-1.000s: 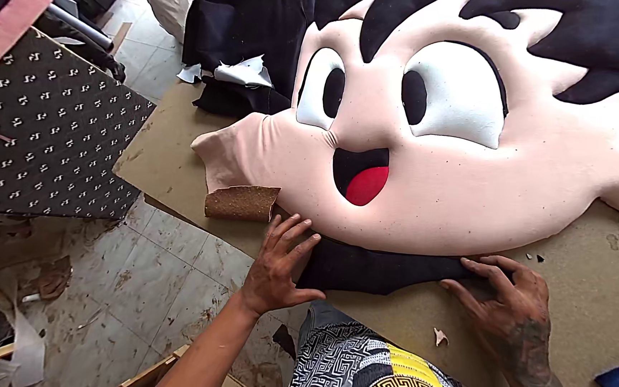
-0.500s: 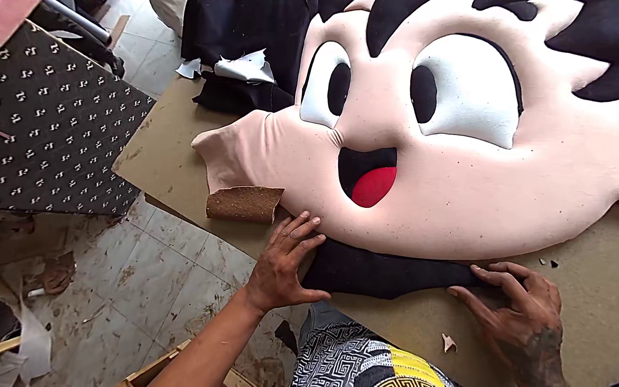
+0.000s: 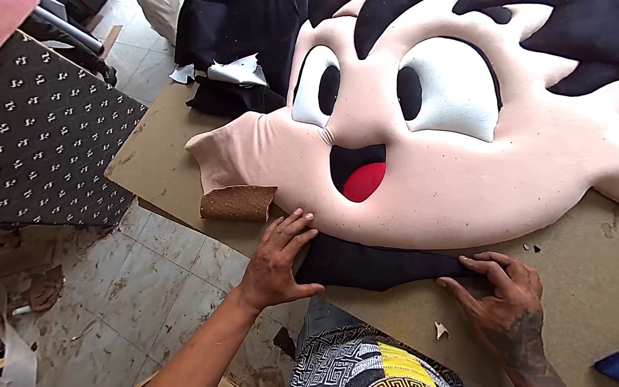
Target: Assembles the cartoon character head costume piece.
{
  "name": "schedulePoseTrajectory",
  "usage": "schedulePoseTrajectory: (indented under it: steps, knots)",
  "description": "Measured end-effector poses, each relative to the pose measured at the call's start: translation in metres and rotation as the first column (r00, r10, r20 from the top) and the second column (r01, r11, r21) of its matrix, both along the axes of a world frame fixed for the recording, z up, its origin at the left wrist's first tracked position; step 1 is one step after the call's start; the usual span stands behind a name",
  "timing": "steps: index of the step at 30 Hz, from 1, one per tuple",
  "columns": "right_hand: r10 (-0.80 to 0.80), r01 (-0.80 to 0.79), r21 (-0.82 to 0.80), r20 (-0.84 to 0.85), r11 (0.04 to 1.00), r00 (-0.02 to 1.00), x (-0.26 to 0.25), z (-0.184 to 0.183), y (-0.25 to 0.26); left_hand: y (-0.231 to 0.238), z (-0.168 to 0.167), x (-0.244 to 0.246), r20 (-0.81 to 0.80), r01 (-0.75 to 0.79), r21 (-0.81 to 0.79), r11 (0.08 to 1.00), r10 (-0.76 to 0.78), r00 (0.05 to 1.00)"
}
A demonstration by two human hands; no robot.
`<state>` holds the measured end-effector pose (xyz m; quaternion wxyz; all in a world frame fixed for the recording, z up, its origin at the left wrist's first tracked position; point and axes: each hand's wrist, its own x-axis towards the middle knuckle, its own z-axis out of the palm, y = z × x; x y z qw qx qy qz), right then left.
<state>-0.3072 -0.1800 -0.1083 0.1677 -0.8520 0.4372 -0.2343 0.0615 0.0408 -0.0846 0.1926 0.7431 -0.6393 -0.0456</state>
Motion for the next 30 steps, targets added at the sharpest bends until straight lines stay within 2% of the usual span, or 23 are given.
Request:
schedulePoseTrajectory:
  steps: [8, 13, 17, 30]
  knots:
    - [0.007, -0.009, -0.044, -0.04, 0.999, 0.999, 0.005, 0.006, -0.001, 0.0, -0.003, 0.0, 0.017, -0.014, 0.012, 1.0, 0.014, 1.0]
    - [0.146, -0.145, -0.146, 0.0, 0.979, 0.989, 0.001, 0.008, -0.022, 0.0, -0.005, 0.001, -0.004, 0.004, 0.0, 1.0, -0.004, 1.0]
    - [0.248, -0.25, -0.14, -0.037, 0.958, 0.968, 0.003, 0.008, -0.042, 0.0, -0.006, 0.001, -0.036, 0.013, -0.009, 1.0, -0.014, 0.999]
    - [0.213, -0.213, -0.103, -0.013, 0.972, 0.977, 0.006, 0.004, -0.042, 0.001, -0.006, 0.003, -0.083, 0.008, 0.006, 1.0, -0.008, 0.997]
